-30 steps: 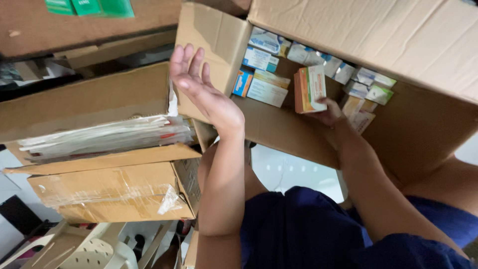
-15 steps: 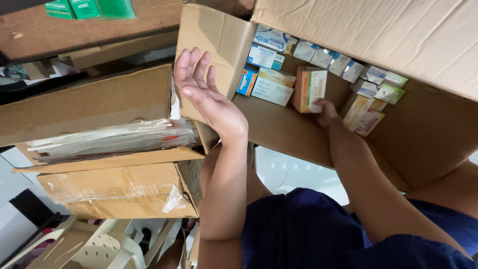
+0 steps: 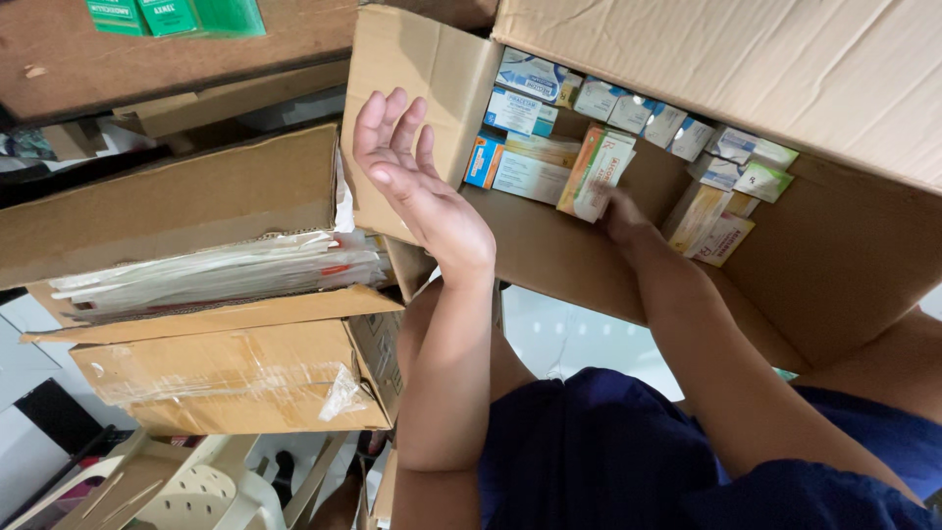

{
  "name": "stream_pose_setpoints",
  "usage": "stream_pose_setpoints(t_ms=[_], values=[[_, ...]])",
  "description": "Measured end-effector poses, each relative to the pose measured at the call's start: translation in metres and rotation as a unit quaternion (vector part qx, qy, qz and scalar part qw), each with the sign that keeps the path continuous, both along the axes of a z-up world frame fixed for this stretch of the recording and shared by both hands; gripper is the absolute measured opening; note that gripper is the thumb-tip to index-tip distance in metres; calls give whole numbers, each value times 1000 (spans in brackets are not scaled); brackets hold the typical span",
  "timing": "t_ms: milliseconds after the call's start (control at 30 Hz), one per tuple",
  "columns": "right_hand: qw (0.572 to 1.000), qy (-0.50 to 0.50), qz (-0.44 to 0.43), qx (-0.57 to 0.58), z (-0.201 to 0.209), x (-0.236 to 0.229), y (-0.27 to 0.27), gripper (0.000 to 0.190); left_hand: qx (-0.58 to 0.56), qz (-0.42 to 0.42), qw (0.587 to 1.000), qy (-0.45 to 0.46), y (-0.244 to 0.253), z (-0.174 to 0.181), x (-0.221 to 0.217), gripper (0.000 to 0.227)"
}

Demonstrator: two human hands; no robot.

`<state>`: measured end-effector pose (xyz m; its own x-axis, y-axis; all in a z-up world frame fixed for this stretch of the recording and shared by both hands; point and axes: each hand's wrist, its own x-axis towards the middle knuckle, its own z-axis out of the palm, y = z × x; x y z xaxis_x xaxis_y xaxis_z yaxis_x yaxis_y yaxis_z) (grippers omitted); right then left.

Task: The person sits on the floor and packs small medicine boxes into a large cardboard box. They arrange the boxes in rows, close the flaps, and then open another box to continue packing additional items.

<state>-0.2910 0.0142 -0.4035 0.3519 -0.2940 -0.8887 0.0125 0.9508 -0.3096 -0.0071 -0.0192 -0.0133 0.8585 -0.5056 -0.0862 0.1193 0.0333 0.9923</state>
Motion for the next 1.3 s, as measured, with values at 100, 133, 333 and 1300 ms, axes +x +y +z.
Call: stream_pose_setpoints(t_ms=[100, 133, 333, 1300], values=[[995, 29, -96, -13, 0, -6, -14, 73, 1, 1, 1000, 7, 1, 0, 1, 72], [987, -54, -146, -26, -1, -5, -20, 83, 3, 4, 1000, 10, 1, 1, 2, 72], [986, -85, -137, 44, -14, 7, -39, 103, -1, -2, 1000, 5, 0, 1, -1, 69], [918, 311, 72, -236, -1, 35, -20, 68, -5, 2, 1000, 15, -1, -1, -1, 76]])
